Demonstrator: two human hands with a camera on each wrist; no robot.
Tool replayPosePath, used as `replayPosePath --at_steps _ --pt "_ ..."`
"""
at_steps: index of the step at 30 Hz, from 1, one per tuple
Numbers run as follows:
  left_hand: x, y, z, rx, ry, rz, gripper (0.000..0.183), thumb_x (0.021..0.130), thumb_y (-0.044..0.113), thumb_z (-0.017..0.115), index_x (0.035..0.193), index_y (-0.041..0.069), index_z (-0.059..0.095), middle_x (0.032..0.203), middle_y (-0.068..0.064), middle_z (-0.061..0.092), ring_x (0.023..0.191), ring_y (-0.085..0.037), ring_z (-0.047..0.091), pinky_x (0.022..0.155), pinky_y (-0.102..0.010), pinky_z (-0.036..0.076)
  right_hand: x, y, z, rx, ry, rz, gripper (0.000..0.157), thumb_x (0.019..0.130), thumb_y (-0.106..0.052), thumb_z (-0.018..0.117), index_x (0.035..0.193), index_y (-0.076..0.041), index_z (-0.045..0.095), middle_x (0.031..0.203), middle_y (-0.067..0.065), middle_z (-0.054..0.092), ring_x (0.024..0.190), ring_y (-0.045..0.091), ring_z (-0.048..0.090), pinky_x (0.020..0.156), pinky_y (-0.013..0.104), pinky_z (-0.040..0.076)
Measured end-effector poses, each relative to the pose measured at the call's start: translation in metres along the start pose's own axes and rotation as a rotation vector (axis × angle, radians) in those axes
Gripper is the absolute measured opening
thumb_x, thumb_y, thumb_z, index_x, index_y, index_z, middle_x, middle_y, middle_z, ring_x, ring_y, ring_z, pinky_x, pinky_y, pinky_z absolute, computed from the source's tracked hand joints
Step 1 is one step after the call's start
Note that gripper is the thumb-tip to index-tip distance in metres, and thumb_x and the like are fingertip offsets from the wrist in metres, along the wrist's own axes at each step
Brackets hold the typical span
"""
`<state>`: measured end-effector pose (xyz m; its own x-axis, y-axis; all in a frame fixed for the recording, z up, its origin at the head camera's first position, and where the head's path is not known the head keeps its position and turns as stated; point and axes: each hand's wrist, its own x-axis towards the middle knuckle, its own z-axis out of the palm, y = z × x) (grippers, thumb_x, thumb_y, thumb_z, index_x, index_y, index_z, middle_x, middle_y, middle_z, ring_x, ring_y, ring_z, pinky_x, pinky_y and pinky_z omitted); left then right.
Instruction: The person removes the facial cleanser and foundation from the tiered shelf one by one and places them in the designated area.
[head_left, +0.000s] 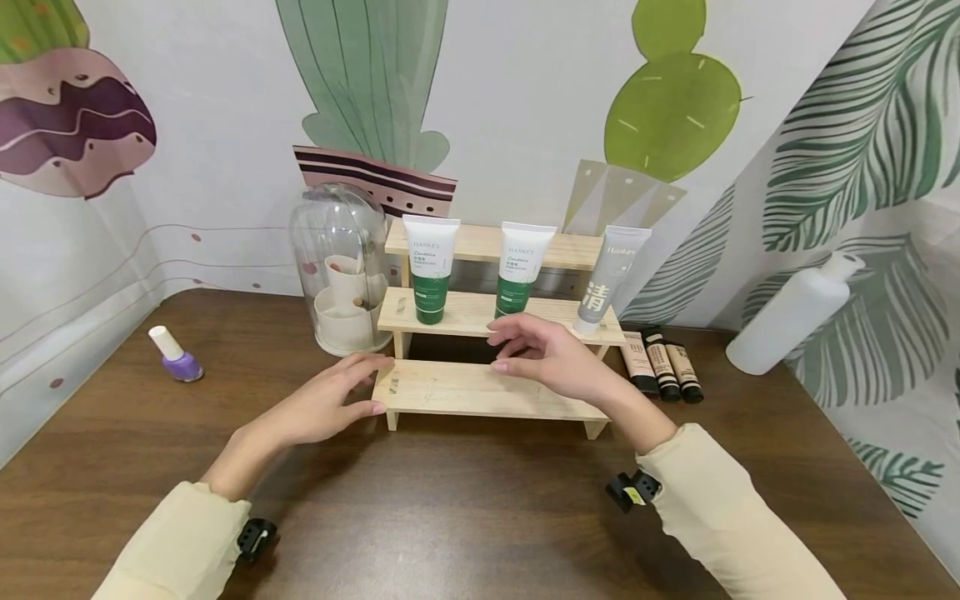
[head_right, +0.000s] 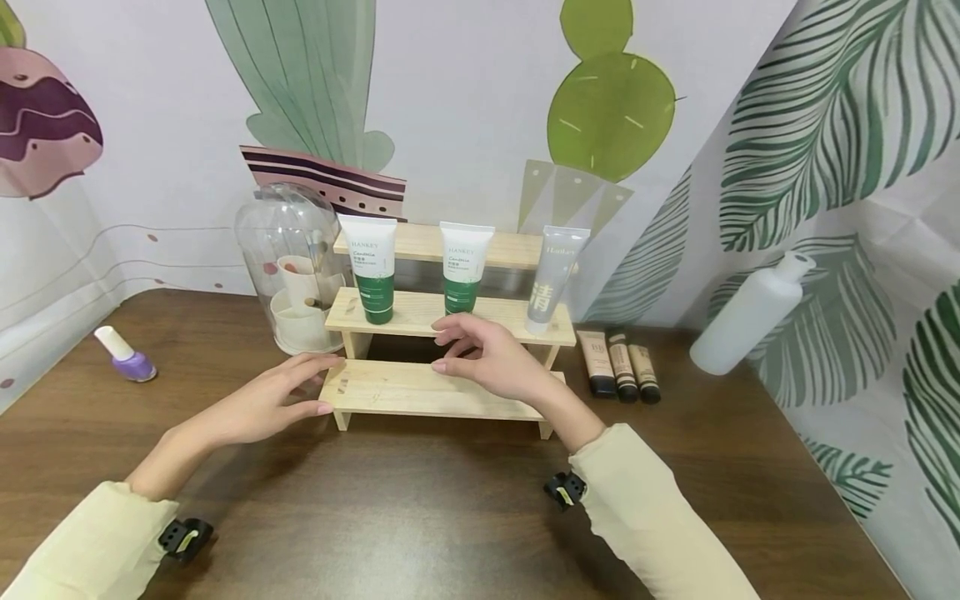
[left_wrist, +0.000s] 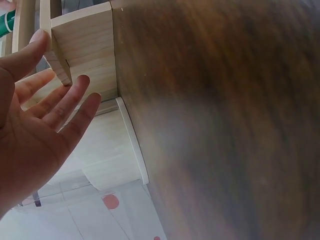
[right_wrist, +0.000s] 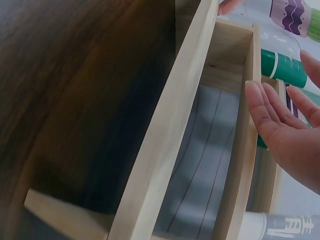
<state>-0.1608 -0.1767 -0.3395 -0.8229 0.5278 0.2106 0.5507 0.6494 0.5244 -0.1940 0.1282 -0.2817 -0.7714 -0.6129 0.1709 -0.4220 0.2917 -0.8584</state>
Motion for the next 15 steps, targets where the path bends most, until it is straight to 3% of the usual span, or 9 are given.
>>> replayPosePath --at_steps 9,15 --pt "-0.001 0.003 -0.003 -0.010 0.011 0.015 0.051 0.083 0.013 0.067 0.128 -0.002 0.046 0.130 -0.025 0.041 0.097 -0.029 0.058 0.087 -0.049 0.042 0.016 -0.009 0.013 0.036 0.058 0.020 0.046 0.082 -0.003 0.066 0.125 0.002 0.049 0.110 0.015 0.058 0.095 0.023 0.057 0.084 0.034 0.047" --pt "0.000 0.000 -0.001 0.000 -0.005 -0.015 0.052 0.083 0.010 0.067 0.129 -0.003 0.045 0.131 -0.024 0.041 0.098 -0.030 0.057 0.087 -0.049 0.042 0.028 -0.012 0.020 0.070 0.110 0.005 0.048 0.082 -0.004 0.066 0.126 0.000 0.048 0.112 0.017 0.057 0.096 0.023 0.057 0.086 0.033 0.047"
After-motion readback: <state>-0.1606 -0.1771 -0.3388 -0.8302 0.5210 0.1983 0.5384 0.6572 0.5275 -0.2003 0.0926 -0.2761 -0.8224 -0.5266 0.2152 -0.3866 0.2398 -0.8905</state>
